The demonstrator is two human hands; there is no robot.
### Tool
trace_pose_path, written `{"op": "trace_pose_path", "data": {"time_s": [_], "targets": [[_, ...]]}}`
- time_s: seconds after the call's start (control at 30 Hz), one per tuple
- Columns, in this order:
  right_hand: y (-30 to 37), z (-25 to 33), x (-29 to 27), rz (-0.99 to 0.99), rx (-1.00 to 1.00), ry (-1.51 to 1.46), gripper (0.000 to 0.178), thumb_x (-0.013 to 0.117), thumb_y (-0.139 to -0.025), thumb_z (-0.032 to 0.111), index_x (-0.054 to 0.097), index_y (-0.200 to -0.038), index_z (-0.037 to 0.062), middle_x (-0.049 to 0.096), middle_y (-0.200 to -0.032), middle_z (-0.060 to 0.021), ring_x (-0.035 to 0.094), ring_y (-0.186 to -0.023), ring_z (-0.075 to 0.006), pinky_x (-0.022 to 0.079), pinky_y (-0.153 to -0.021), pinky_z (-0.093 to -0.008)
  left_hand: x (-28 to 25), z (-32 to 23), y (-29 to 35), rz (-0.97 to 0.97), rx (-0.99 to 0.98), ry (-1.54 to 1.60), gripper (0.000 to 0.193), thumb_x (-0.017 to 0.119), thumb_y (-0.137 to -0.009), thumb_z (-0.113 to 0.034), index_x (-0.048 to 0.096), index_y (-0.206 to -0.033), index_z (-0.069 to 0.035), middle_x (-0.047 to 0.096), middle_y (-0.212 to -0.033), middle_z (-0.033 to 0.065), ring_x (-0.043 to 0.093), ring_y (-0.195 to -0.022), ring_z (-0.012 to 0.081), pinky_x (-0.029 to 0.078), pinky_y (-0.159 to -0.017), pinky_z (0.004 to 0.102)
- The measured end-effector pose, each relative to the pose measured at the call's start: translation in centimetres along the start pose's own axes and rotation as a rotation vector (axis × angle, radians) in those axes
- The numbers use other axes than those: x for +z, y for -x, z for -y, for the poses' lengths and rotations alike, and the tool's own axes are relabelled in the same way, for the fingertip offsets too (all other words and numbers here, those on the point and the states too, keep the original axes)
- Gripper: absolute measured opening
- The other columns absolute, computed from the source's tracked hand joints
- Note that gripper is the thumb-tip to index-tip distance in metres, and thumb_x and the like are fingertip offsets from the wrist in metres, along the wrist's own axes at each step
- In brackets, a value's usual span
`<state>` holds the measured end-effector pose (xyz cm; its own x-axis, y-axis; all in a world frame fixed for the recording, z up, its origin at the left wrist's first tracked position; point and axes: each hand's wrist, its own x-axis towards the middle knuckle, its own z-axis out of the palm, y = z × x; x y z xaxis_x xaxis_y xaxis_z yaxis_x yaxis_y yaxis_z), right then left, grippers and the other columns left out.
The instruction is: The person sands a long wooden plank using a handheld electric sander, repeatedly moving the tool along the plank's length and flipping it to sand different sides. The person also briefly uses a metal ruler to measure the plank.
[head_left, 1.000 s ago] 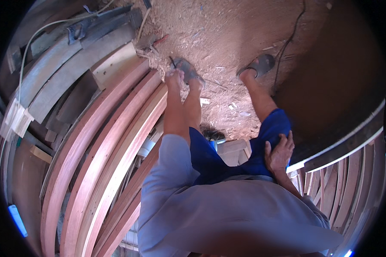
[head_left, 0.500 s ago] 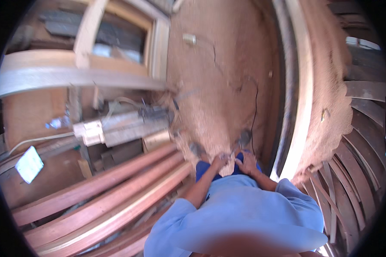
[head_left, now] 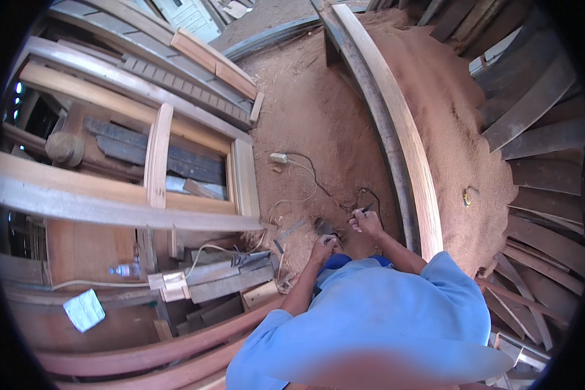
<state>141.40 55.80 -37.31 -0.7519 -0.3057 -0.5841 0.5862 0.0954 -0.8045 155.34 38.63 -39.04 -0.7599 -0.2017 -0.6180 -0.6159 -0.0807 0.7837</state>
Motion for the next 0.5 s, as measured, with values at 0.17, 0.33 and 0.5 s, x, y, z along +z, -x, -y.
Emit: {"op": "trace_pose_path", "data": {"time_s": [0.17, 0.33, 0.5], "targets": [[-4.6, 4.6, -1.4, -0.160, -0.369, 0.345, 0.024, 0.060, -0.094, 0.025, 0.071, -0.094, 0.0029, 0.071, -0.081, -0.0063, 0.065, -0.072, -0.0110, 0.053, -0.068, -0.0297, -8.3, 1.2, -8.6, 0.022, -0.088, -0.304, 0.031, 0.063, -0.094, -0.024, 0.064, -0.116, -0.002, 0.067, -0.089, 0.0080, 0.061, -0.070, 0.0144, 0.052, -0.063, 0.0308], [-10.1, 6.1, -6.0, -0.361, -0.358, 0.224, 0.026, 0.062, -0.090, 0.025, 0.070, -0.082, 0.0024, 0.067, -0.074, -0.0052, 0.063, -0.073, -0.0111, 0.052, -0.068, -0.0305, -15.3, -1.0, -16.9, 0.075, -0.119, -0.371, 0.027, 0.061, -0.092, -0.022, 0.065, -0.110, -0.003, 0.065, -0.082, 0.0075, 0.060, -0.065, 0.0150, 0.050, -0.057, 0.0305], [-9.8, 11.2, -4.1, -0.562, -0.129, -0.072, 0.021, 0.060, -0.091, 0.020, 0.070, -0.082, 0.0035, 0.066, -0.074, -0.0026, 0.064, -0.073, -0.0128, 0.052, -0.069, -0.0301, -19.2, -5.3, -20.4, -0.076, -0.261, -0.355, 0.021, 0.060, -0.093, -0.024, 0.064, -0.100, -0.004, 0.065, -0.079, 0.0053, 0.057, -0.057, 0.0130, 0.044, -0.047, 0.0257]]}}
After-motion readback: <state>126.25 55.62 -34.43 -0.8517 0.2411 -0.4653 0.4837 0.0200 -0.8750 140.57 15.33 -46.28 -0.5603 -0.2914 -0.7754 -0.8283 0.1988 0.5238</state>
